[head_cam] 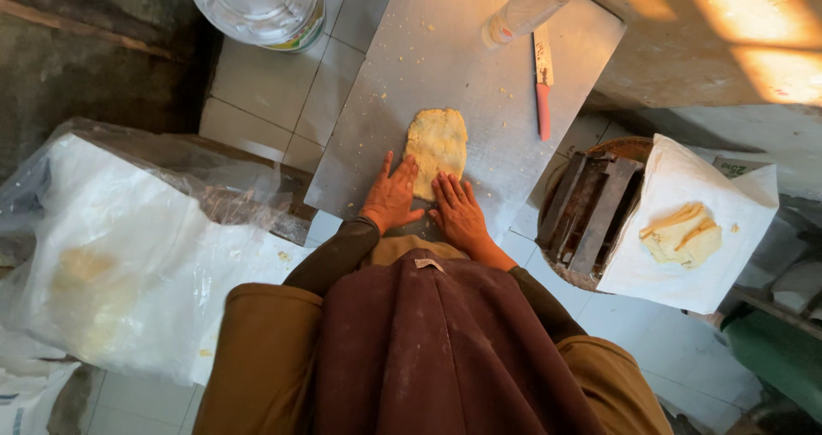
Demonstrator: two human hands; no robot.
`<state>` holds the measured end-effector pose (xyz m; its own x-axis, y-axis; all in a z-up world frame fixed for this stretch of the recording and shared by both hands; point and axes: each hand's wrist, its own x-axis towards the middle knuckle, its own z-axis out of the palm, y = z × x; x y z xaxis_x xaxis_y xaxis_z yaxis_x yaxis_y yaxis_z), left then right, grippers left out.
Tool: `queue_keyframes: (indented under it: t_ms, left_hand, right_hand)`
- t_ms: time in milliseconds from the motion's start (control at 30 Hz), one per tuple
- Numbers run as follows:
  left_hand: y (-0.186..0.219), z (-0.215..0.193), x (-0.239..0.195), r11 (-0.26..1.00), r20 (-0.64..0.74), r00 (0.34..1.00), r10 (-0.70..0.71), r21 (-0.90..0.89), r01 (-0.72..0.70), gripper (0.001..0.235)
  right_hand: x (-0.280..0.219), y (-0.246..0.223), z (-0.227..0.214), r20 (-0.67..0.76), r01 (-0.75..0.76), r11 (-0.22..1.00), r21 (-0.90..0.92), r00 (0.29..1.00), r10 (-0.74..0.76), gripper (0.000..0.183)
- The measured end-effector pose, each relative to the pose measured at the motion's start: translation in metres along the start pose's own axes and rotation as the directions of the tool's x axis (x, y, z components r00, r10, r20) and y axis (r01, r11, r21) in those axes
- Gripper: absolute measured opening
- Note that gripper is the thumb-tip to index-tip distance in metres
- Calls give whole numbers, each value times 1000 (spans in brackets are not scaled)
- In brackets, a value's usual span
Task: The person retrieves a piece of dough from a plastic container, places it on a metal table, and kneads it by hand before using a knife to cut it into smaller sections.
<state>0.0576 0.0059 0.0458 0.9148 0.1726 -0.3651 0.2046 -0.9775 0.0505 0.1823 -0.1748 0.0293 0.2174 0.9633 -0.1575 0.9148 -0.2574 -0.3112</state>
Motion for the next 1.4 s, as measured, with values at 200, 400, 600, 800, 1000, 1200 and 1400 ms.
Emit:
queue_keyframes:
  t_ms: [200, 400, 600, 800, 1000, 1200, 1400]
  left_hand:
    - [1, 32, -14, 1000, -127, 992, -13, -14, 12, 104]
    - [5, 92, -42, 979, -248, 947, 204, 59, -195, 100]
    - [14, 78, -36, 987, -99, 982, 159, 19, -158, 102]
    - [12, 68, -31, 982, -132, 975, 177, -48, -185, 97]
    - [17, 44, -33, 980, -202, 970, 131, -121, -158, 96]
    - [21, 50, -26, 979, -105, 987, 125, -146, -140, 95]
    - [2, 57, -5, 910, -219, 975, 32, -398, -119, 68]
  right_hand:
    - [0, 0, -18, 85, 5, 997, -75, 996, 1, 73]
    - [-29, 14, -8, 159, 167, 986, -26, 974, -161, 69]
    - [-27, 9, 25, 37, 101, 995, -16, 994, -101, 64]
    - [-12, -3, -9, 228, 10, 994, -105, 974, 14, 57]
    - [-1, 0, 6, -55, 21, 998, 63, 998, -18, 61]
    - [8, 4, 9, 21, 17, 993, -119, 1000, -15, 60]
    - [29, 16, -12, 212, -198, 976, 90, 961, 176, 61]
